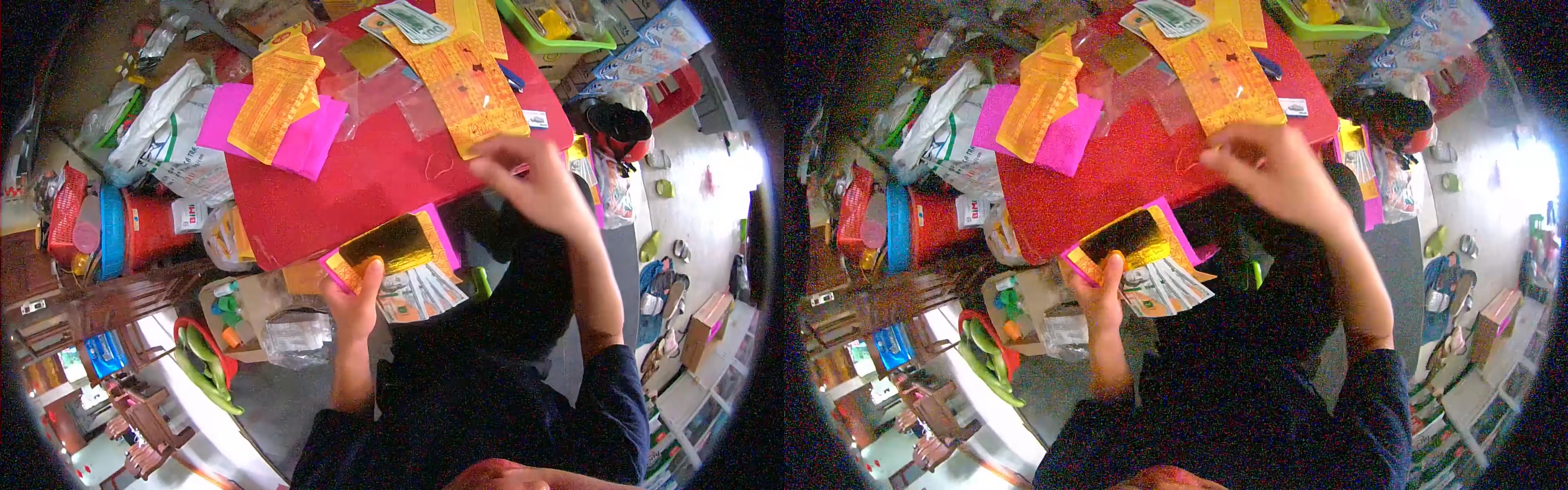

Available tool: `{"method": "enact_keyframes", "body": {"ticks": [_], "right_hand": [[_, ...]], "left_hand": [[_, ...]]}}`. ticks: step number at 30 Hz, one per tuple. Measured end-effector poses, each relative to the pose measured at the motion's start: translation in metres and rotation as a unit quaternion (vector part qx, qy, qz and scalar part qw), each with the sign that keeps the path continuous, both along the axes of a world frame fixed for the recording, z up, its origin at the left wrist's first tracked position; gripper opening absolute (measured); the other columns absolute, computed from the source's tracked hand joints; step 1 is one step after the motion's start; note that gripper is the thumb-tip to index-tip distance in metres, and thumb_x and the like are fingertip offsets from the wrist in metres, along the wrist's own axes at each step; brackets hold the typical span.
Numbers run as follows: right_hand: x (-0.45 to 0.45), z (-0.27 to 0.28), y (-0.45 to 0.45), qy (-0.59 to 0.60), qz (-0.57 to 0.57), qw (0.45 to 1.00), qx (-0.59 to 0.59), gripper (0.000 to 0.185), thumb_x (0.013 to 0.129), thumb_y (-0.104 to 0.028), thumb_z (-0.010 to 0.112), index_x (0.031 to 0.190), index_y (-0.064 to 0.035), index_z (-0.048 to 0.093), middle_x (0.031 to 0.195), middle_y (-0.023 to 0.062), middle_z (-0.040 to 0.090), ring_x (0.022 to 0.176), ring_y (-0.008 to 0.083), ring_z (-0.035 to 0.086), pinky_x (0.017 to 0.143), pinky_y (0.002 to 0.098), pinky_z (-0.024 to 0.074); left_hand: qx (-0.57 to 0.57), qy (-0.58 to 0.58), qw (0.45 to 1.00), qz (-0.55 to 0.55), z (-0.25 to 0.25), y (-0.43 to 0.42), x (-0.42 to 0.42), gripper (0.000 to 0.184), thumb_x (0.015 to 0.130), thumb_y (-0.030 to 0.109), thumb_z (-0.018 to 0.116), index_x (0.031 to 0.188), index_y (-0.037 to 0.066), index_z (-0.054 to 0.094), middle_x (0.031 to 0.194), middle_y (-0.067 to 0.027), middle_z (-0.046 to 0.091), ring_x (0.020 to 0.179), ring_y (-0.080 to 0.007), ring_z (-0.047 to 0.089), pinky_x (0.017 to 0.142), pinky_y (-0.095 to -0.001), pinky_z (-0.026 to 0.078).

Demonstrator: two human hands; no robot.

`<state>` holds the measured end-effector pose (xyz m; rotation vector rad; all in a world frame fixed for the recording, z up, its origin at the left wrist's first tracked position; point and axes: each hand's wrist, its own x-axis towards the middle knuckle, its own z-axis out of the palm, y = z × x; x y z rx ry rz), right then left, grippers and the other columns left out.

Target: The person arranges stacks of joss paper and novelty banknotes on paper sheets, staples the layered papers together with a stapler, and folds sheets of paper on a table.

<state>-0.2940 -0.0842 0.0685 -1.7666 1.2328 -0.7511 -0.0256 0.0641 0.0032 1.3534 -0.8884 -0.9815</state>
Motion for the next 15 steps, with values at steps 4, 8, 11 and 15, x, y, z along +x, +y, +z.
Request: {"method": "enact_keyframes", "body": {"ticks": [4, 8, 11, 15], "right_hand": [[-0.04, -0.012, -0.066, 0.18, -0.089, 0.971, -0.13, 0.022, 0.093, -0.023, 0.069, 0.102, -0.0044, 0.076, 0.096, 0.016, 0.076, 0.085, 0.0332, 0.074, 0.077, 0.0424, 0.0582], [-0.072, -0.022, -0.106, 0.266, -0.133, 0.943, -0.151, 0.022, 0.091, -0.015, 0.07, 0.107, 0.0003, 0.072, 0.092, 0.0185, 0.075, 0.083, 0.0277, 0.074, 0.076, 0.0378, 0.0569], [-0.094, -0.042, -0.126, 0.302, -0.078, 0.943, -0.117, 0.028, 0.087, -0.015, 0.072, 0.11, 0.0011, 0.072, 0.096, 0.0208, 0.074, 0.087, 0.0312, 0.074, 0.078, 0.04, 0.0573], [-0.085, -0.052, -0.141, 0.344, -0.05, 0.929, -0.128, 0.04, 0.079, -0.015, 0.074, 0.117, 0.0003, 0.071, 0.104, 0.0216, 0.074, 0.095, 0.0354, 0.072, 0.085, 0.0425, 0.0564]], "left_hand": [[0.039, 0.018, 0.999, 0.031, -0.006, 0.007, 0.01, 0.029, 0.091, 0.004, 0.076, 0.118, -0.003, 0.066, 0.109, -0.0049, 0.07, 0.096, -0.0133, 0.066, 0.087, -0.0319, 0.053], [0.017, 0.037, 0.998, 0.043, -0.012, 0.008, 0.015, 0.038, 0.091, 0.006, 0.076, 0.125, -0.001, 0.059, 0.114, -0.0055, 0.066, 0.101, -0.0158, 0.064, 0.091, -0.0335, 0.052], [0.038, 0.031, 0.998, 0.046, -0.013, 0.008, 0.021, 0.046, 0.091, 0.007, 0.076, 0.131, 0.001, 0.054, 0.119, -0.0063, 0.064, 0.106, -0.0182, 0.063, 0.094, -0.035, 0.051], [0.037, 0.019, 0.999, 0.033, -0.007, 0.006, 0.019, 0.041, 0.092, 0.007, 0.075, 0.128, 0.0, 0.057, 0.119, -0.007, 0.065, 0.105, -0.0181, 0.064, 0.094, -0.0351, 0.051]]}}
